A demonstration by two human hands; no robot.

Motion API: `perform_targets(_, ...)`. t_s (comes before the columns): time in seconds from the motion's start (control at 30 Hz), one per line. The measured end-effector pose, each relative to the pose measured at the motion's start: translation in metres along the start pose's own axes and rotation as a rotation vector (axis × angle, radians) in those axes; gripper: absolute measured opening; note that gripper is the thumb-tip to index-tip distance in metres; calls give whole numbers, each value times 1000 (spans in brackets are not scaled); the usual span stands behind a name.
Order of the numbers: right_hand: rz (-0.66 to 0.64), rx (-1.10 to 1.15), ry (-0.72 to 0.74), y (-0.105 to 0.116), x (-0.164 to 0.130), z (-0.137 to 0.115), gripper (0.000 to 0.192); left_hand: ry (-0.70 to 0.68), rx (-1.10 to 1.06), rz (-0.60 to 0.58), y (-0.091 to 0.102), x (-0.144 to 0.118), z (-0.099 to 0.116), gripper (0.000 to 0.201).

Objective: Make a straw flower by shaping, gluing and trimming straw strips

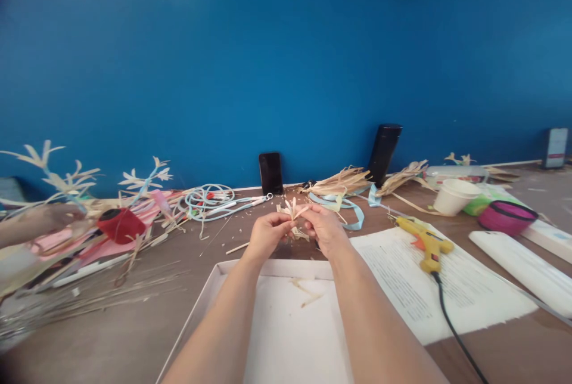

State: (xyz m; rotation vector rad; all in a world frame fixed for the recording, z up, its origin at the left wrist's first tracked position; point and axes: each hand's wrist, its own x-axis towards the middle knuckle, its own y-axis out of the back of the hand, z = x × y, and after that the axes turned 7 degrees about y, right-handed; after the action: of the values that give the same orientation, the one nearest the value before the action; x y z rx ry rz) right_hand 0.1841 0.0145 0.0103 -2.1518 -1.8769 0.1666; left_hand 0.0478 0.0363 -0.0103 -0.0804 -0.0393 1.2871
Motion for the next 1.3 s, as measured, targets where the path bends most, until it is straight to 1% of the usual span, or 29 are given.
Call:
perform_targets(0.13, 15, -60, 3, 0, 0, -1, 23, -3, 7, 1, 0, 1, -1, 31)
perform_targets(0.33, -28, -82, -14, 3, 1, 1, 23, -10, 33, -21, 2, 1, -2, 30)
perform_targets(0.47, -38, -75, 9, 4, 2, 2, 23, -11, 20, -38, 2, 0, -2, 31)
perform_targets(0.7, -20, -95, 56, 3, 2, 0, 21, 3, -23, -6, 0, -1, 2, 32)
perform_targets(0.87, 20, -135, 62, 2, 2, 0, 22, 4, -51, -8, 0, 0, 0, 32)
perform_targets(1.13, 27, -129, 61, 2, 2, -1, 16, -7, -44, -8, 1, 0, 0, 32)
perform_targets(1.3, 33, -123, 65, 2, 1, -2, 18, -2, -67, -25, 0, -2, 4, 34)
